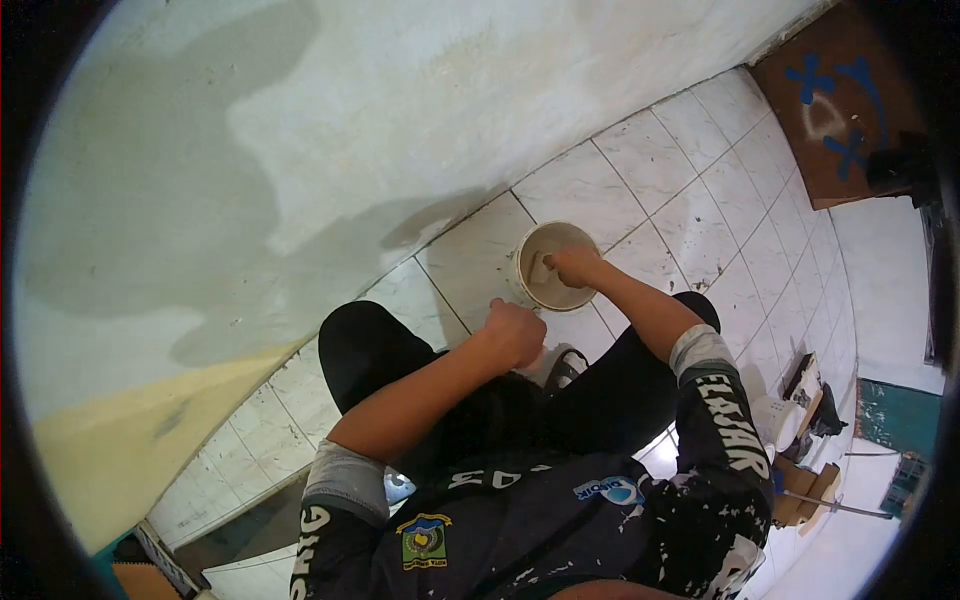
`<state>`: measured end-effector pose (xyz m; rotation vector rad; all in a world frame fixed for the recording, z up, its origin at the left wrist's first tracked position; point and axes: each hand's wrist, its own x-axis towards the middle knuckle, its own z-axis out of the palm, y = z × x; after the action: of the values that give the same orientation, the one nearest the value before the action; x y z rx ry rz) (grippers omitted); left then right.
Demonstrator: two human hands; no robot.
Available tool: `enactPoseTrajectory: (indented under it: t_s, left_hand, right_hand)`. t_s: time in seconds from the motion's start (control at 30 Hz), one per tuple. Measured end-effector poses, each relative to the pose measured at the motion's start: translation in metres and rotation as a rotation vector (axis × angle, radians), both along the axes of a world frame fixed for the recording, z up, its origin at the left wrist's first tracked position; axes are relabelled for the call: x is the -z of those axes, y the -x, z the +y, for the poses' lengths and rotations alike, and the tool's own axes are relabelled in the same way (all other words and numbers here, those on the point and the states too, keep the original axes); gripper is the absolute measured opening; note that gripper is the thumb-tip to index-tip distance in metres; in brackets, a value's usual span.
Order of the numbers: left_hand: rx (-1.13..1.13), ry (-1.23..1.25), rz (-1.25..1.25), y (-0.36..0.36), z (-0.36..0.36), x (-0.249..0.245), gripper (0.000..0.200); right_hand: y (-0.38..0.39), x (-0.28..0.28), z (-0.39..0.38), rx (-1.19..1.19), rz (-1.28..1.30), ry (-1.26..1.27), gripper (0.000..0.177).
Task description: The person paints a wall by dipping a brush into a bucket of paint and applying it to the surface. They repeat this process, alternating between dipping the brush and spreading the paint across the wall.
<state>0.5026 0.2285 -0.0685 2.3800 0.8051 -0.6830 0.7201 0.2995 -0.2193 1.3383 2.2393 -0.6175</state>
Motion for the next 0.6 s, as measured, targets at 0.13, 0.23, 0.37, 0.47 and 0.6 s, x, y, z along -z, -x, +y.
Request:
enactPoseTrajectory:
  t_s: [0.13, 0.23, 0.37, 0.47, 0.6]
  left_hand:
    - [-0.028, -0.003, -0.090, 0.012, -0.002, -0.001, 0.037]
    - [-0.037, -0.004, -0.111, 0.017, -0.003, -0.007, 0.036]
    - [-0.041, 0.006, -0.131, 0.022, 0.001, -0.012, 0.036]
    - [-0.034, -0.015, -0.122, 0.024, 0.002, -0.010, 0.037]
    - [-0.036, -0.017, -0.136, 0.025, 0.005, -0.011, 0.038]
  right_hand:
    - [0.007, 0.005, 0.001, 0.054, 0.029, -0.032, 0.034]
    - [0.008, 0.009, 0.003, -0.035, -0.054, -0.002, 0.032]
    - [0.015, 0.013, 0.011, -0.027, -0.087, 0.011, 0.032]
    - [0.023, 0.006, 0.008, 0.008, -0.129, -0.014, 0.032]
    - [0.029, 0.001, 0.008, 0.031, -0.088, 0.010, 0.030]
